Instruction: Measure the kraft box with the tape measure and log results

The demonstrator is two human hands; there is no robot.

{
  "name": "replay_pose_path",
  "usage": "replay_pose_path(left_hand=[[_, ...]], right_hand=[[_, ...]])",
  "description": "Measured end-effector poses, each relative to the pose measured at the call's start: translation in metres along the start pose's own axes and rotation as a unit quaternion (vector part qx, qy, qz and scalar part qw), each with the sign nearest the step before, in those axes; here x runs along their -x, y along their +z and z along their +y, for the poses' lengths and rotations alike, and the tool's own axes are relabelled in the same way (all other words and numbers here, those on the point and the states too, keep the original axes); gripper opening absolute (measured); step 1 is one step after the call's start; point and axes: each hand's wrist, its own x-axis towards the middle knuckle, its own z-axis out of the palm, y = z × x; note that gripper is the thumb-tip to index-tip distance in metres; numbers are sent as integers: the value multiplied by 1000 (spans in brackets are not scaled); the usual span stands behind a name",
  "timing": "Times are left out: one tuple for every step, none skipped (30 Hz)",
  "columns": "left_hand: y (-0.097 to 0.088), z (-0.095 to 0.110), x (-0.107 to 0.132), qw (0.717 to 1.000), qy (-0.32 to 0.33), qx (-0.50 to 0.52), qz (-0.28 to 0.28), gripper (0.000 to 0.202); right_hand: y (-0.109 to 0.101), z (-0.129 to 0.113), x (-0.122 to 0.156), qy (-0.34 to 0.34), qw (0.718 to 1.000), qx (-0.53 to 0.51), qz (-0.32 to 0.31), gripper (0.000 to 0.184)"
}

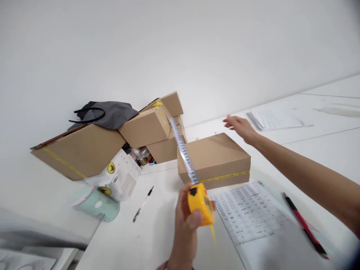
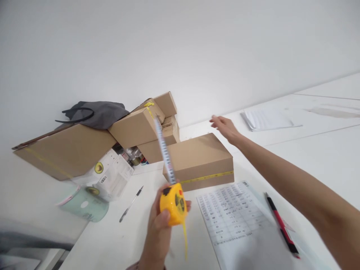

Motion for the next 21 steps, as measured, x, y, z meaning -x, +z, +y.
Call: replay_pose_path(left_hand=[[-15,2,0,999,28,-26,26,67],[-29,2,-2,997,41,-50,49,68],[-40,1,-6,994,48,-66,70,67],[-50,-1,-10,992,48,-77,86,64],[-57,-3,-16,992,40,-82,93,61],[-62,-5,-21,992,29,-81,92,59],[-65,-7,-26,993,16,-78,83,58],[-67,-7,-29,995,3,-74,70,57],[-67,-5,-32,996,-5,-70,55,57],[-66,-2,-34,997,-5,-65,41,58],[-65,2,-35,998,3,-59,32,58],[-63,8,-36,998,15,-54,24,59],[-60,15,-37,998,27,-50,17,60],[-58,21,-39,998,38,-48,12,61],[-54,28,-41,998,46,-49,8,61],[-51,33,-43,997,52,-53,6,61],[-47,38,-46,997,56,-62,4,60],[-43,40,-47,996,59,-73,5,59],[-38,42,-47,994,66,-87,9,59],[-32,41,-44,992,76,-99,13,60],[-26,38,-40,990,85,-109,16,63]], right_hand=[[-12,7,13,13,999,-8,29,65],[-23,14,28,26,999,1,25,66],[-31,22,44,36,999,19,11,67],[-36,29,61,47,998,37,-11,69],[-39,34,77,51,997,40,-38,71],[-40,37,92,51,996,42,-61,71],[-40,38,104,44,995,46,-77,69],[-39,36,112,33,994,52,-86,66],[-38,32,117,20,994,61,-89,62],[-39,25,119,9,993,72,-89,58],[-40,16,117,1,993,84,-85,55],[-42,7,113,-2,992,93,-79,54],[-45,-3,107,0,992,99,-75,52],[-47,-12,101,5,992,103,-72,52],[-49,-19,94,10,992,108,-68,51],[-49,-25,88,14,991,117,-60,49],[-48,-28,82,12,990,130,-49,48],[-46,-30,78,1,989,145,-34,47],[-44,-31,75,-22,987,158,-14,46],[-41,-30,73,-54,985,166,3,43],[-37,-29,72,-93,982,165,12,40]])
